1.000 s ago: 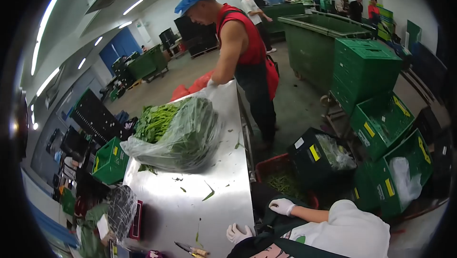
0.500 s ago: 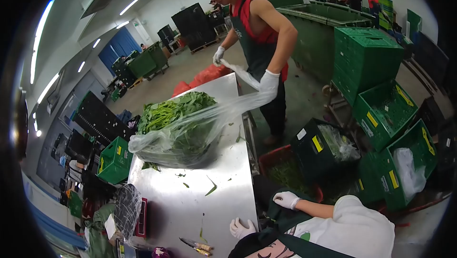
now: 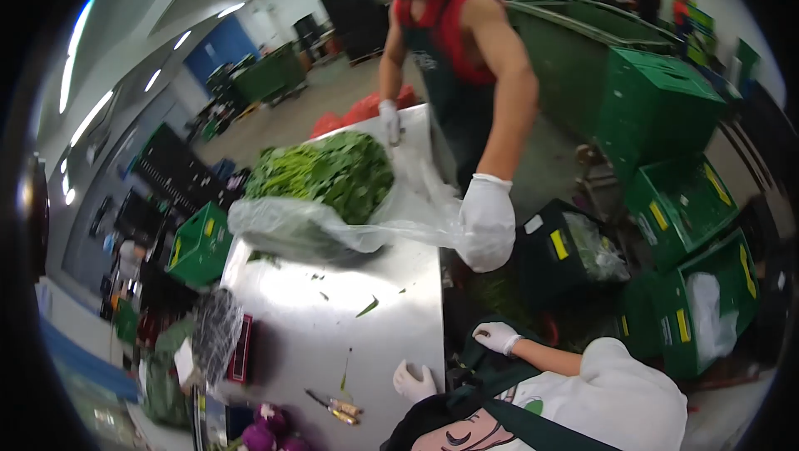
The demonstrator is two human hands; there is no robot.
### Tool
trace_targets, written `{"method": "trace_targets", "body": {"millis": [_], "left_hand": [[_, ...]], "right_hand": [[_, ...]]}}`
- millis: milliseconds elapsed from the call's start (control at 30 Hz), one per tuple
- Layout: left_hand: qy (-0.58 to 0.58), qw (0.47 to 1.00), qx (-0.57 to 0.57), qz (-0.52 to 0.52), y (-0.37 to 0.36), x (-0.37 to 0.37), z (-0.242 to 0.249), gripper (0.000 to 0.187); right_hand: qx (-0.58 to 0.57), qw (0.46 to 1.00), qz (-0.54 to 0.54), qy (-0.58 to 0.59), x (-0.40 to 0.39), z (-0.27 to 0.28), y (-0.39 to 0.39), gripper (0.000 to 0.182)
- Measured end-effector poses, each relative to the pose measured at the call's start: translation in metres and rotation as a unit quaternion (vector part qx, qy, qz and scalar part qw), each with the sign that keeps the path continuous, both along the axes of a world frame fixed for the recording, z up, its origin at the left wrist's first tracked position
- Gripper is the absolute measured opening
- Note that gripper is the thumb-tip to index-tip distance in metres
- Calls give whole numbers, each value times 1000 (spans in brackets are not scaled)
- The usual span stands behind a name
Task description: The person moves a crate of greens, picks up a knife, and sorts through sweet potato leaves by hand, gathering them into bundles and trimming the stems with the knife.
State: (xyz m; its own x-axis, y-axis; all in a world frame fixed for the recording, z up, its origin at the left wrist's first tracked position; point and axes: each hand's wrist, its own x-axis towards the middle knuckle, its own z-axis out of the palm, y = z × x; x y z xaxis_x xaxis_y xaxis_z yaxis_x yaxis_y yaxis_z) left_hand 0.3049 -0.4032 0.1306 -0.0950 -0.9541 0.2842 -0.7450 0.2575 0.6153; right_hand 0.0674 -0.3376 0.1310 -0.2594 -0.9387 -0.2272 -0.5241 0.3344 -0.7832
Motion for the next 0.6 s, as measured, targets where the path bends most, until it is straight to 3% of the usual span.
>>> {"method": "trace_targets", "body": {"millis": [33, 100, 133, 233, 267, 333, 467, 600], "left_hand": [[74, 996, 44, 4, -12, 9, 1, 54], [278, 959, 26, -44, -62, 27, 44, 64], [288, 956, 36, -47, -97, 48, 67, 69], [193, 975, -110, 24, -203, 119, 179, 68], [134, 978, -151, 58, -266, 169, 173, 68], [220, 968, -13, 117, -279, 195, 275, 73], [28, 962, -34, 270, -353, 287, 328, 85], [12, 960, 37, 279, -348, 289, 368, 84]], "right_hand": [[-19, 1000, -4, -9, 1, -2, 1, 25], [-19, 1000, -14, -14, 3, 4, 0, 22], [-18, 999, -15, -23, 3, 5, 1, 21], [-42, 999, 7, -15, 1, 6, -2, 17], [-48, 998, 13, -38, 0, 3, -6, 16], [-61, 995, 2, -82, -3, -8, -5, 14], [-94, 993, 13, -73, -8, -19, -5, 14], [-72, 994, 10, -75, -5, -13, -2, 14]]}}
